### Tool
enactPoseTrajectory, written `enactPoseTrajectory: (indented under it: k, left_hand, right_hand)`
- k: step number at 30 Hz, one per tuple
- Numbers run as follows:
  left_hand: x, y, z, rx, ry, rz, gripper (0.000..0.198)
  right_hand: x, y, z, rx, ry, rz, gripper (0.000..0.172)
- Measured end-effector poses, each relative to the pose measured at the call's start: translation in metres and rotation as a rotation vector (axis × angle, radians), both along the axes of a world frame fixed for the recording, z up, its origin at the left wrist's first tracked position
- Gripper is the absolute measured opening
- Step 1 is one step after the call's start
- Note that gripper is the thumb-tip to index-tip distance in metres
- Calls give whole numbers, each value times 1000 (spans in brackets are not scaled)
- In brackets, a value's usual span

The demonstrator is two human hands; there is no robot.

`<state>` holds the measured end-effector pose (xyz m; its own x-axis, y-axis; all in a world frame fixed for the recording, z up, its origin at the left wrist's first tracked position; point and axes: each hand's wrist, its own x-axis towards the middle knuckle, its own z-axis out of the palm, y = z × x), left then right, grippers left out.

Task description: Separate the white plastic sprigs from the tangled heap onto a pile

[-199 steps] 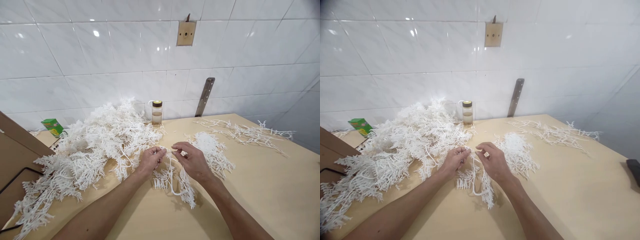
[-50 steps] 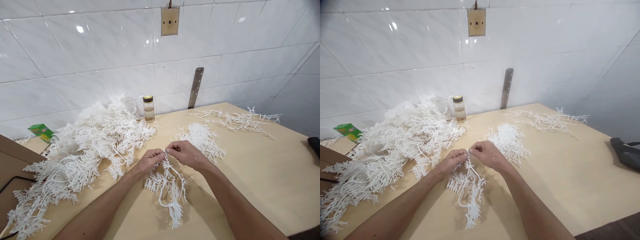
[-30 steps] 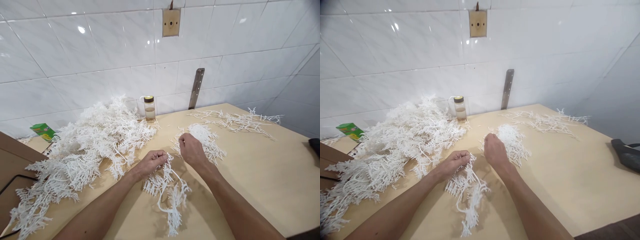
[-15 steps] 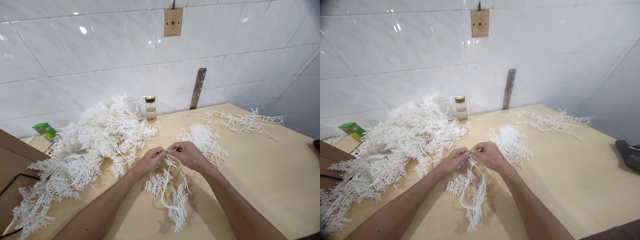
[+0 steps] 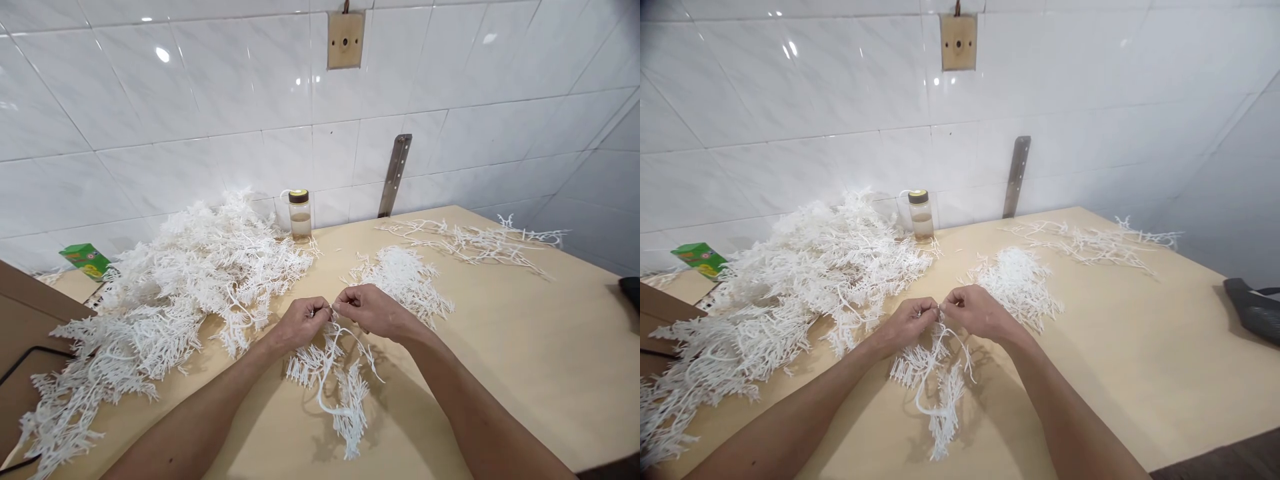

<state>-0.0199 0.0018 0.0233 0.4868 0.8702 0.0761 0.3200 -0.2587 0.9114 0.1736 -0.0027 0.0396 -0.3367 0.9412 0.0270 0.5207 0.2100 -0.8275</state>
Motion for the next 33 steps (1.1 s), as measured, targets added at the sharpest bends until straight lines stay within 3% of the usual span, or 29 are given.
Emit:
enactPoseTrajectory:
  k: [3,12,24,28,33]
  left_hand:
    - [0,0,0,2,-9,1,24]
    - [0,2,-7,110,46,37,23]
    - [3,0,-15,266,154,80,22]
    - [4,0,-10,182,101,78,21]
    - [1,3,4,-53,15,70,26]
  right_hand:
    - [0,0,0,-54,44,5,27]
    - [-8,-1,1,-1,-67,-101,21]
    - [-13,-2,0,168,-202,-135,17]
    - [-21,-5,-3,254,-278,-174,15]
    - [-23,-2,-9,398,-460,-239,19]
